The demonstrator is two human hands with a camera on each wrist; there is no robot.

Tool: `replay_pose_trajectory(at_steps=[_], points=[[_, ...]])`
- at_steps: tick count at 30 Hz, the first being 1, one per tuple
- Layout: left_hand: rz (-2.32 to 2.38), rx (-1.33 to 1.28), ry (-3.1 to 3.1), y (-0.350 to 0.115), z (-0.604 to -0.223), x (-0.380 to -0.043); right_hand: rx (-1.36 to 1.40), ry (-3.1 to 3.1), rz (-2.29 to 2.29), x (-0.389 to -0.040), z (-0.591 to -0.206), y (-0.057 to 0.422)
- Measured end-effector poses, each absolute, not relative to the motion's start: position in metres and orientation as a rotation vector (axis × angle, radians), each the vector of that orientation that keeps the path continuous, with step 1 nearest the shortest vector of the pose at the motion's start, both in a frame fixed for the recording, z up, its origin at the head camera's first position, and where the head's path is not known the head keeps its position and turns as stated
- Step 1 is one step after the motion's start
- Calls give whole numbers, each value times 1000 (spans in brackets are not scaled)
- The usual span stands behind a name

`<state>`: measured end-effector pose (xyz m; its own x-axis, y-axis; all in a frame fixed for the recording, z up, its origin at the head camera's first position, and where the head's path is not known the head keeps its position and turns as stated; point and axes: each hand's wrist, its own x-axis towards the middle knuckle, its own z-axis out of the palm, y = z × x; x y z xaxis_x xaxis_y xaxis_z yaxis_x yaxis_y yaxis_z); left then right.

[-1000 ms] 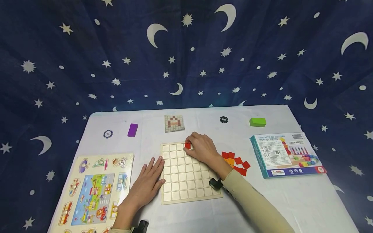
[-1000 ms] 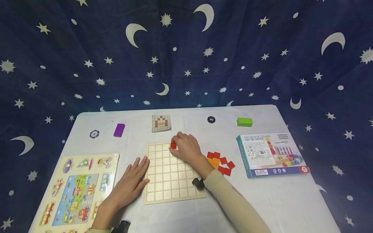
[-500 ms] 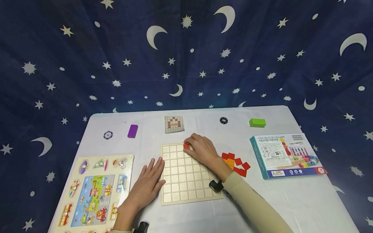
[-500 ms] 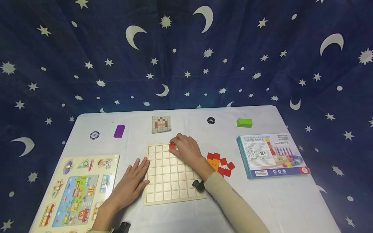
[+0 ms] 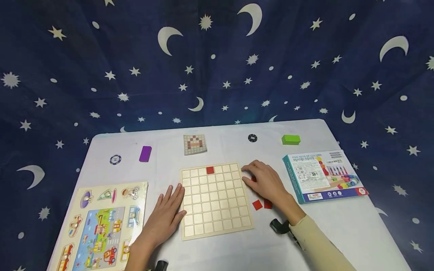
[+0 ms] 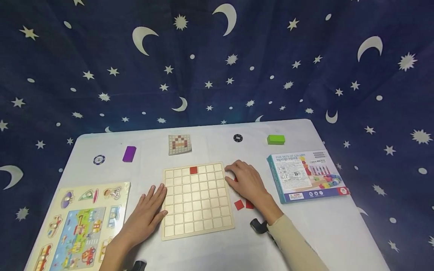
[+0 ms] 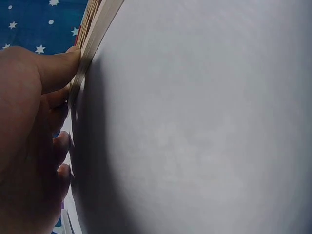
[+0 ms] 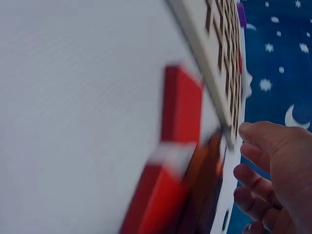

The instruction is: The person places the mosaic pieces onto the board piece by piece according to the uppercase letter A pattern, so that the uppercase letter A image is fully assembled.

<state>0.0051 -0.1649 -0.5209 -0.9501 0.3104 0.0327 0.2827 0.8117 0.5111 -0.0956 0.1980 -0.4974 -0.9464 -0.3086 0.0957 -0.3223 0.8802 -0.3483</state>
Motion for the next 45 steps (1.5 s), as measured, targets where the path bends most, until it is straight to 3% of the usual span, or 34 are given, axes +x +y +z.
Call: replay_pose_trajectory(at_steps=[12,27,45], points=[[871,462,2912,-165,-521,7,277,-2998,456,-91,-507,233],[906,479,2922,-165,-523,8,332,-3010,416,-91,-500,235],[902,443,2890,-167,-518,6,644,-2992,533,-108,-499,150]])
